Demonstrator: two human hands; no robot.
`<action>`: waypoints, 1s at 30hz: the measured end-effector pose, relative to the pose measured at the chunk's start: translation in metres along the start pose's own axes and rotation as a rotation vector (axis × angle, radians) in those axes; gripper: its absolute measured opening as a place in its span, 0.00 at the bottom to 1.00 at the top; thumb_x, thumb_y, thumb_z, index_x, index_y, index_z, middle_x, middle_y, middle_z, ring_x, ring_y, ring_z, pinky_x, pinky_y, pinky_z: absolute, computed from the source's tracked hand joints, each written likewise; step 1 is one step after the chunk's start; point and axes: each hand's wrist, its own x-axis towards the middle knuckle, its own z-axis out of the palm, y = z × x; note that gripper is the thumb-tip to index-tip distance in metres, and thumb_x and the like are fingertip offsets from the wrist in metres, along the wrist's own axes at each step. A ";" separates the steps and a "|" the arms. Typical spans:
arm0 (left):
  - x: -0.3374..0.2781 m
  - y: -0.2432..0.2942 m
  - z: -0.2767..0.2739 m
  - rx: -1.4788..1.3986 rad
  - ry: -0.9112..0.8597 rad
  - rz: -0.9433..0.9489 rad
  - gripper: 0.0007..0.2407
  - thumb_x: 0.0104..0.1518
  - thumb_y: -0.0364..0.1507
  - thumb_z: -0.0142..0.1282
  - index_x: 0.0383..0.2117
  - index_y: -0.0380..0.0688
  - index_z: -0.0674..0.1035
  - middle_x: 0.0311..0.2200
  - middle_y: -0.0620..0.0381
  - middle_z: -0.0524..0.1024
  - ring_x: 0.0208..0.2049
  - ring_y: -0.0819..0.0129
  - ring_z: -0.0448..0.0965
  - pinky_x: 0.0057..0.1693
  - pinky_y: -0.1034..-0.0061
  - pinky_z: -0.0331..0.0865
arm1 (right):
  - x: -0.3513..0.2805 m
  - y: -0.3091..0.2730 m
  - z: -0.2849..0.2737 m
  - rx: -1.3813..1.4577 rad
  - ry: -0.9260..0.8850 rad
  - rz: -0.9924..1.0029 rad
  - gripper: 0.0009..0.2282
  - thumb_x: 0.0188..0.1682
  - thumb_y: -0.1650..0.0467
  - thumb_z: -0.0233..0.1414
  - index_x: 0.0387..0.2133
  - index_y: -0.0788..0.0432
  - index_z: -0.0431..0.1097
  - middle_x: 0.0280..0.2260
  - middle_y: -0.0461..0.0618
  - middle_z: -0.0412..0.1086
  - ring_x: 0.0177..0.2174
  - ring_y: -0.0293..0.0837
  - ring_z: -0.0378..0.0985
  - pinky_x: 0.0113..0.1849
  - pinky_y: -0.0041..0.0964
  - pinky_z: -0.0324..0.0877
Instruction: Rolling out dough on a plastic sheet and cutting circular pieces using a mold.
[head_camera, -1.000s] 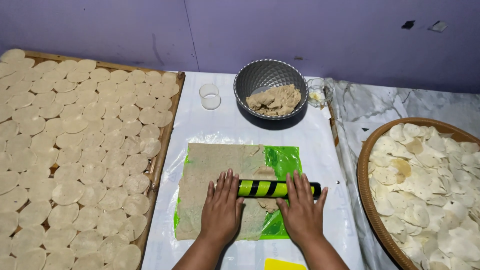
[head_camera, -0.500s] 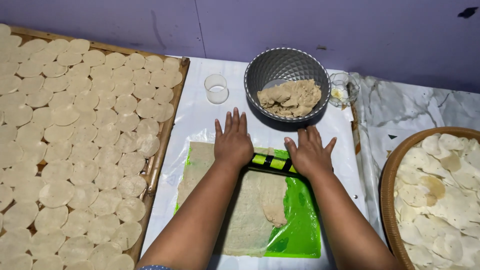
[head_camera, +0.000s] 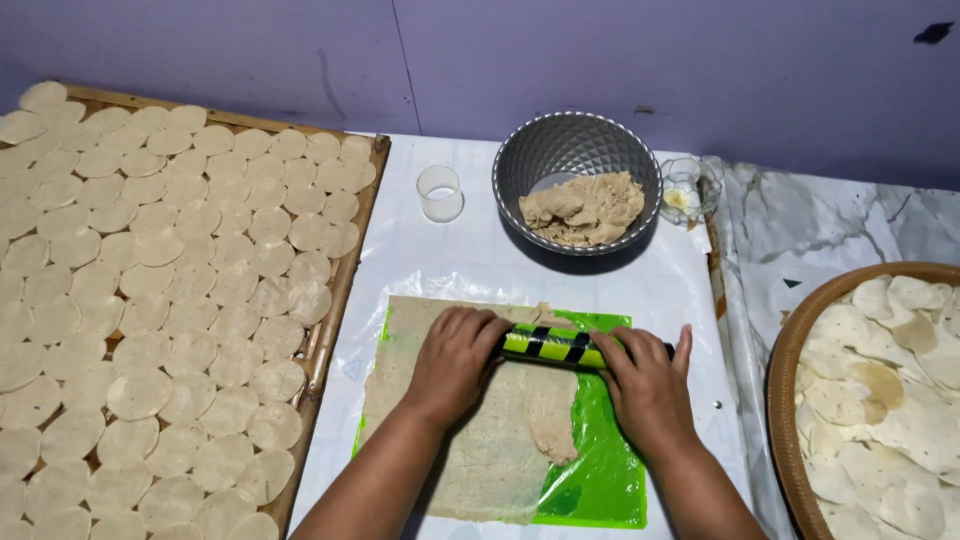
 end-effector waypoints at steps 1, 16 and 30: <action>-0.002 0.003 -0.003 0.007 0.010 0.003 0.16 0.55 0.31 0.60 0.50 0.47 0.75 0.49 0.54 0.76 0.54 0.56 0.73 0.66 0.58 0.59 | -0.005 -0.003 0.000 -0.001 0.011 -0.005 0.23 0.43 0.69 0.57 0.55 0.46 0.68 0.47 0.44 0.70 0.50 0.46 0.71 0.66 0.76 0.37; 0.038 -0.007 0.016 0.043 -0.258 -0.274 0.23 0.71 0.40 0.29 0.65 0.41 0.69 0.66 0.44 0.66 0.69 0.49 0.60 0.72 0.54 0.46 | 0.054 0.014 0.046 -0.107 -0.340 0.267 0.29 0.60 0.49 0.29 0.64 0.52 0.58 0.64 0.52 0.62 0.66 0.48 0.57 0.62 0.78 0.25; 0.112 -0.055 0.052 -0.108 -0.179 -0.552 0.23 0.70 0.39 0.33 0.67 0.40 0.63 0.71 0.41 0.56 0.74 0.50 0.50 0.75 0.51 0.34 | 0.102 0.038 -0.008 0.052 -0.644 0.094 0.23 0.46 0.57 0.59 0.54 0.46 0.67 0.50 0.50 0.75 0.55 0.53 0.73 0.64 0.69 0.42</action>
